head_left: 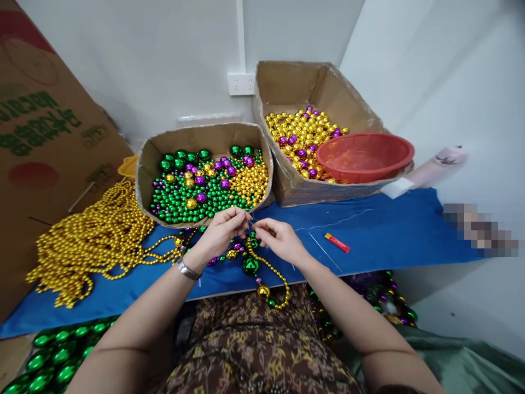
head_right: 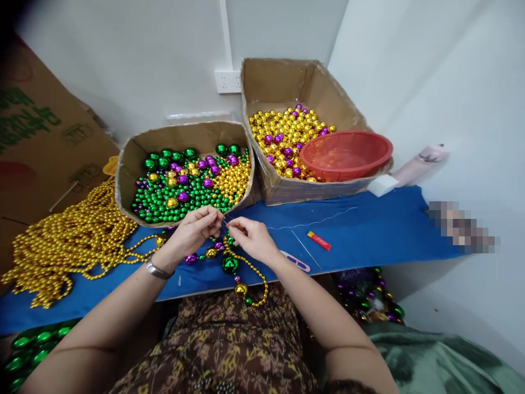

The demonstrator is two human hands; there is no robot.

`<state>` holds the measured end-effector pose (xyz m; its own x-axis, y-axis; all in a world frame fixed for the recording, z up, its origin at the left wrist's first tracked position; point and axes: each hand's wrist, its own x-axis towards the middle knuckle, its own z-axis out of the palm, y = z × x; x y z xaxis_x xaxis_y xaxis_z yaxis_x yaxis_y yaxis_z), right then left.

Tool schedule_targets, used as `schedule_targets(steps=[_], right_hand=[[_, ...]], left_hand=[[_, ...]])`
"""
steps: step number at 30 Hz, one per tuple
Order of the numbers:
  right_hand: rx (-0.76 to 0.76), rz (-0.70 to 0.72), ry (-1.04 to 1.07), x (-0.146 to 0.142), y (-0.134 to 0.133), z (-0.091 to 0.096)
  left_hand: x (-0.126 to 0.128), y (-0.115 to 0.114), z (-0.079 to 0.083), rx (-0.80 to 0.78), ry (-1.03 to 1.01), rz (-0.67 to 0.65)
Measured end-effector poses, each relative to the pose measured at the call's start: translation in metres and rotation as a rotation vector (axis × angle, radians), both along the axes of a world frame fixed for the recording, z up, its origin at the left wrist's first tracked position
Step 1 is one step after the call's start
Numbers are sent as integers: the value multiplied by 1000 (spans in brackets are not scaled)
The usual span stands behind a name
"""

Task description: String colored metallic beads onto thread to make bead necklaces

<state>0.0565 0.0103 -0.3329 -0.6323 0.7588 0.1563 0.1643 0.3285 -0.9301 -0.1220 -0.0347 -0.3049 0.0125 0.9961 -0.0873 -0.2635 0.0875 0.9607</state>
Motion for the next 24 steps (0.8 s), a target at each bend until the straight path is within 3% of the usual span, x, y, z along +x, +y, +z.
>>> schedule_targets(steps=[3, 10, 14, 19, 24], right_hand=[[-77, -26, -4, -6, -10, -1], [325, -176, -347, -29, -10, 5], [423, -187, -409, -32, -6, 0], [362, -175, -211, -17, -2, 0], [140, -119, 20, 1, -1, 8]], left_hand=[[0, 1, 1, 28, 40, -5], [2, -2, -1, 92, 194, -75], [1, -5, -3, 97, 229, -68], [-2, -6, 4, 79, 152, -9], [-3, -4, 6, 97, 239, 18]])
